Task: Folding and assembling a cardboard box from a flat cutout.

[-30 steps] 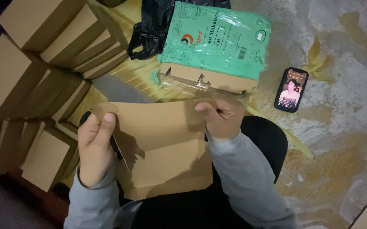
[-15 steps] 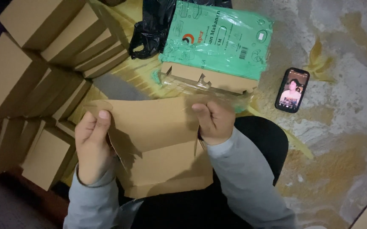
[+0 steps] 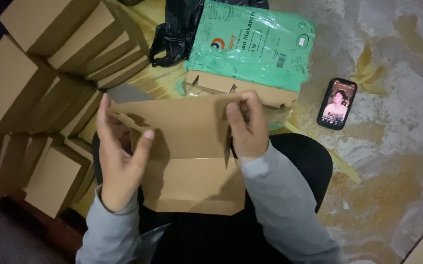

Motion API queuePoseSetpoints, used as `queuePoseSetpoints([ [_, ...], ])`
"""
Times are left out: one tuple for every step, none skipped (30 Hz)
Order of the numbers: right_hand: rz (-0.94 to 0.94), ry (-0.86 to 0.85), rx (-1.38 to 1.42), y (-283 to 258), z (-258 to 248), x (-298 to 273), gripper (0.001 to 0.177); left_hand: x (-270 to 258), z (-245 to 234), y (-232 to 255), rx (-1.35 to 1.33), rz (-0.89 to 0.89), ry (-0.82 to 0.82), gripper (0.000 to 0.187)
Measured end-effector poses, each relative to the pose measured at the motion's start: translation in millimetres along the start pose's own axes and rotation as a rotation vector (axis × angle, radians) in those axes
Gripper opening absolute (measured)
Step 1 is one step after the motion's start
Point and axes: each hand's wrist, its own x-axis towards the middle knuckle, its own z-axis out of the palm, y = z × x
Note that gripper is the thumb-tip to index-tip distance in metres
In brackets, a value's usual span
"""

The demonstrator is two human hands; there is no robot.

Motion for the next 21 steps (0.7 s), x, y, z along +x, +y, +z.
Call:
queuePoseSetpoints([
  [0.000,0.001,0.000,-1,2,-1,0.040,-1,0,-3,0.000,0.000,-0.001,0.079],
  [-0.033,-0.028,-0.017,-2,4,-2,0.046,-2,1,-7,0.072,0.035,0.060,0.073],
  [-0.067,-0.057,-0.033,-2,6,-3,0.060,-2,1,-10,0.143,0.071,0.120,0.067],
  [-0.066,-0.057,-0.032,-3,7,-5,0.060,-2,1,-9,0.144,0.070,0.120,0.067],
  [-0.115,-0.102,-0.055,-3,9,-7,0.088,-2,1,-7,0.124,0.045,0.142,0.062],
  [-0.164,-0.148,-0.078,-4,11,-8,0.118,-2,1,-6,0.104,0.020,0.164,0.057],
  [-0.164,-0.148,-0.077,-5,10,-9,0.118,-3,1,-14,0.106,0.019,0.164,0.057],
  [-0.205,-0.166,-0.053,-5,8,-10,0.116,-4,2,-22,0.109,0.052,0.222,0.053],
  [-0.246,-0.185,-0.030,-6,7,-11,0.115,-5,3,-30,0.112,0.084,0.279,0.051],
  [-0.243,-0.185,-0.029,-6,7,-12,0.115,-3,3,-27,0.112,0.082,0.278,0.051],
  [-0.307,-0.155,-0.005,-6,7,-13,0.106,-1,2,-24,0.115,0.103,0.299,0.047],
  [-0.372,-0.125,0.019,-6,7,-14,0.097,1,2,-20,0.116,0.124,0.320,0.044],
  [-0.370,-0.125,0.018,-3,8,-16,0.097,0,-1,-28,0.116,0.123,0.319,0.044],
  [-0.391,-0.081,-0.006,-1,9,-17,0.087,0,-3,-35,0.111,0.099,0.300,0.043],
  [-0.412,-0.036,-0.030,2,9,-18,0.078,0,-5,-42,0.107,0.074,0.281,0.042],
  [-0.410,-0.036,-0.031,5,9,-17,0.078,-1,-9,-49,0.106,0.074,0.280,0.042],
  [-0.422,-0.024,-0.016,9,9,-16,0.066,-1,-13,-57,0.099,0.039,0.251,0.042],
  [-0.431,-0.012,-0.002,14,9,-15,0.057,-1,-16,-65,0.092,0.003,0.219,0.041],
  [-0.427,-0.011,-0.004,17,6,-17,0.057,2,-19,-60,0.091,0.001,0.216,0.041],
  [-0.347,-0.010,-0.061,21,4,-18,0.057,5,-22,-55,0.056,0.046,0.201,0.039],
  [-0.267,-0.010,-0.118,24,2,-20,0.058,8,-25,-50,0.022,0.091,0.186,0.037],
])
